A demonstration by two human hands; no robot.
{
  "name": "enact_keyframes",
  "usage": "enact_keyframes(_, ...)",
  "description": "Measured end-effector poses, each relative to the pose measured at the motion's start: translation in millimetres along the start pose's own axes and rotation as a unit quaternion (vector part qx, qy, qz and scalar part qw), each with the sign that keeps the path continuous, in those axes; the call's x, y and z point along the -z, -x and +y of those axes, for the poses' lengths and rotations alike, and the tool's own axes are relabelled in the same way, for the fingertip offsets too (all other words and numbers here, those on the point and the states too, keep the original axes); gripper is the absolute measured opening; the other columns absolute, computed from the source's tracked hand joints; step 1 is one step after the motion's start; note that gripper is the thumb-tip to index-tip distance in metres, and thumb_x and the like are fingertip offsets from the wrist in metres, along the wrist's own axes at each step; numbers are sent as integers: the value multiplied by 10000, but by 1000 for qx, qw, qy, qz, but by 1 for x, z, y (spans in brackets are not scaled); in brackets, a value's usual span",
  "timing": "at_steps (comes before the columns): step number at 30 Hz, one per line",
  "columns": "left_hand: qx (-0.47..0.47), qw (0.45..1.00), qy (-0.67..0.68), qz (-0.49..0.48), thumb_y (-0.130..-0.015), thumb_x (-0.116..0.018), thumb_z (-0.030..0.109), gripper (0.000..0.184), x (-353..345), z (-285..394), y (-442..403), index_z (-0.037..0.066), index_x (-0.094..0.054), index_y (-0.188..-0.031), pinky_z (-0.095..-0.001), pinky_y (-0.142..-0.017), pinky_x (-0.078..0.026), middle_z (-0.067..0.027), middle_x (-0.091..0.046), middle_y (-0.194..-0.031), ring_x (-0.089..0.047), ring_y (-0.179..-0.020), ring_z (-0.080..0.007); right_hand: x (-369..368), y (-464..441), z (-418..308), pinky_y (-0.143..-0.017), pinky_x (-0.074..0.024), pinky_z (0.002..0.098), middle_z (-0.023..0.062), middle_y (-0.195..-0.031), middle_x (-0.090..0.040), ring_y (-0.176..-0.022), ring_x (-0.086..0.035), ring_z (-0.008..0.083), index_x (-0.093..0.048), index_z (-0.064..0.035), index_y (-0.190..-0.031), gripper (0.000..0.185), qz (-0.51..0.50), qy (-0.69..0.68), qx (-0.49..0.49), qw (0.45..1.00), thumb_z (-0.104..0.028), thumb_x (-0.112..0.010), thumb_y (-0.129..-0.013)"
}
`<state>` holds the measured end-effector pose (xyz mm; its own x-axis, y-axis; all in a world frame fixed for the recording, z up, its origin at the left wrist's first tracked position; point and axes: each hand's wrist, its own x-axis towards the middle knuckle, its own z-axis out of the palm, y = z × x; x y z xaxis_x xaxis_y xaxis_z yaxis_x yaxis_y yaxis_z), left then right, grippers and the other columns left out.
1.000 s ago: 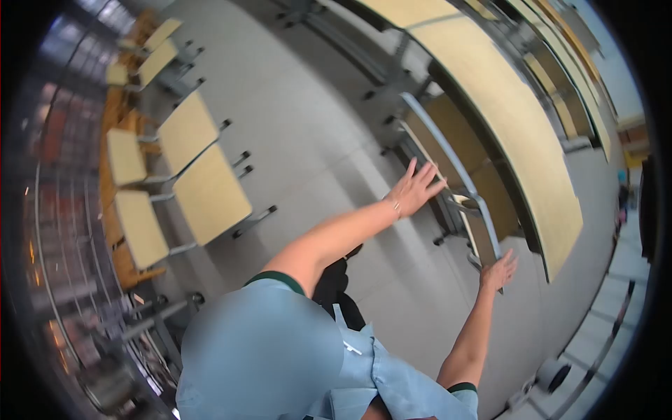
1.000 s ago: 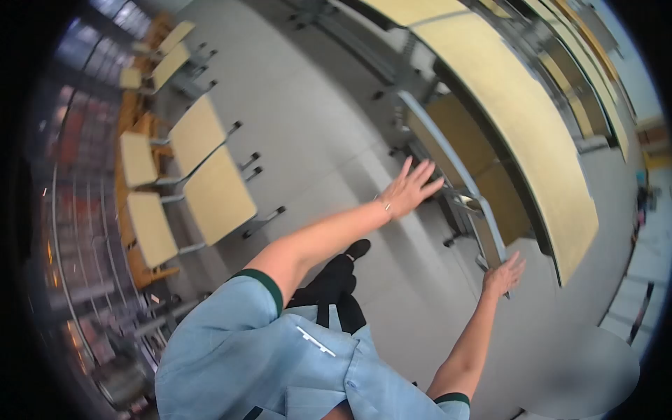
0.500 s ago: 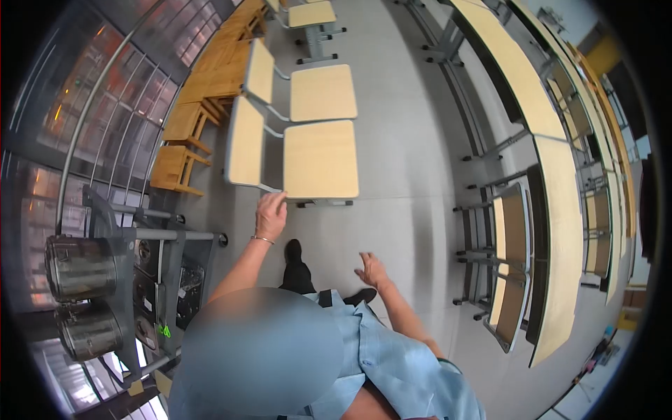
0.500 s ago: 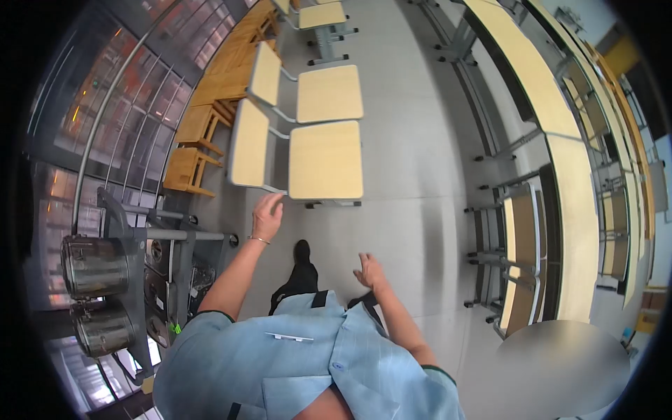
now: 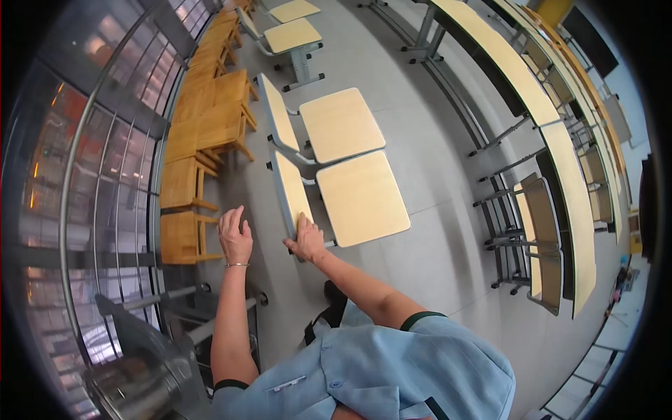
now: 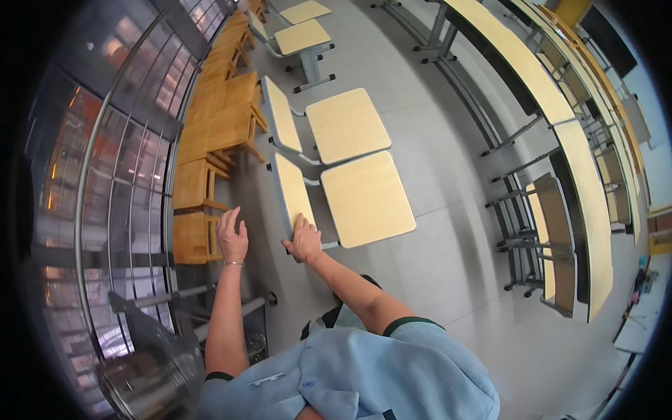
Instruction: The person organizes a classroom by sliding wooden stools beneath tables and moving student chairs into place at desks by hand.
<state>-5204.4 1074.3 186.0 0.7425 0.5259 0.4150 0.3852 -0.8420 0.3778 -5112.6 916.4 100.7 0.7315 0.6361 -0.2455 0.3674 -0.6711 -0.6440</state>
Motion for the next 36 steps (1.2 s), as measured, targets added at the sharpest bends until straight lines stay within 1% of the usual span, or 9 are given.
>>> enact_keyframes(4,-33,998,-25,-55,-726,-640,6,482,-24,-33,-52,109,-564,-1190,-421,-974,-367,-104,-536,-1178,-487,-1117,-293,-8,-28,-10,-834,-476,469,247,-1147,-467,-1065,-509,411,-261,84,-1284,795,-57,-3,-34,998,-110,-662,-626)
enact_keyframes(12,-126,963,-97,-216,-718,-665,12,730,-94,-59,-184,195,-400,-1373,-442,-1066,-304,-122,-357,-1407,-361,-1278,-306,-20,-39,6,-824,-471,473,293,-1184,-414,-1135,-443,419,-260,125,-1232,845,-26,1,46,999,-107,-707,-552)
enact_keyframes(17,-232,937,-164,-201,-668,-699,-9,860,-184,-91,-262,225,-335,-1411,-468,-1087,-279,-123,-265,-1469,-303,-1326,-317,3,-58,5,-787,-450,473,247,-1102,-425,-1096,-453,408,-313,74,-1107,693,-32,-32,36,998,-83,-696,-552)
enact_keyframes(21,-303,921,-148,-193,-608,-732,-2,877,-234,-93,-315,236,-387,-1378,-485,-1099,-253,-128,-189,-1501,-288,-1330,-332,34,-61,21,-860,-437,483,280,-1298,-362,-1233,-385,396,-259,82,-1274,823,-45,-51,23,997,-39,-677,-576)
enact_keyframes(22,-309,925,-104,-198,-557,-760,37,693,-227,-75,-330,127,-540,-1207,-505,-1094,-250,-157,-351,-1407,-358,-1276,-338,37,-62,28,-873,-429,480,269,-1340,-347,-1261,-372,382,-246,59,-1312,834,-41,-70,13,997,-21,-657,-591)
enact_keyframes(25,-402,876,-126,-234,-669,-617,31,249,-260,-65,-367,46,-625,-918,-541,-1061,-282,-169,-550,-1153,-460,-1168,-326,63,-65,38,-885,-422,480,260,-1367,-337,-1277,-363,372,-227,55,-1344,843,-65,-47,-1,997,-9,-633,-608)
enact_keyframes(26,-496,849,-76,-164,-666,-616,63,81,-274,-67,-377,51,-612,-746,-567,-1020,-315,-142,-604,-838,-540,-1013,-313,62,-63,44,-901,-415,476,220,-1399,-346,-1268,-394,343,-230,-1,-1380,851,-54,-47,-37,997,-11,-620,-624)
enact_keyframes(33,-568,787,34,-240,-667,-596,52,58,-315,-34,-425,104,-570,-668,-493,-850,-415,-66,-595,-682,-588,-768,-244,136,-95,46,-892,-439,416,131,-1299,-520,-1099,-561,288,-378,-176,-1381,789,-32,-59,-253,965,-53,-626,-642)
enact_keyframes(36,-580,769,25,-266,-672,-596,56,79,-354,-14,-450,125,-559,-671,-430,-744,-422,-48,-603,-697,-595,-757,-227,154,-120,77,-825,-481,393,126,-1076,-641,-951,-625,290,-464,-228,-1329,719,9,10,-303,953,-48,-611,-649)
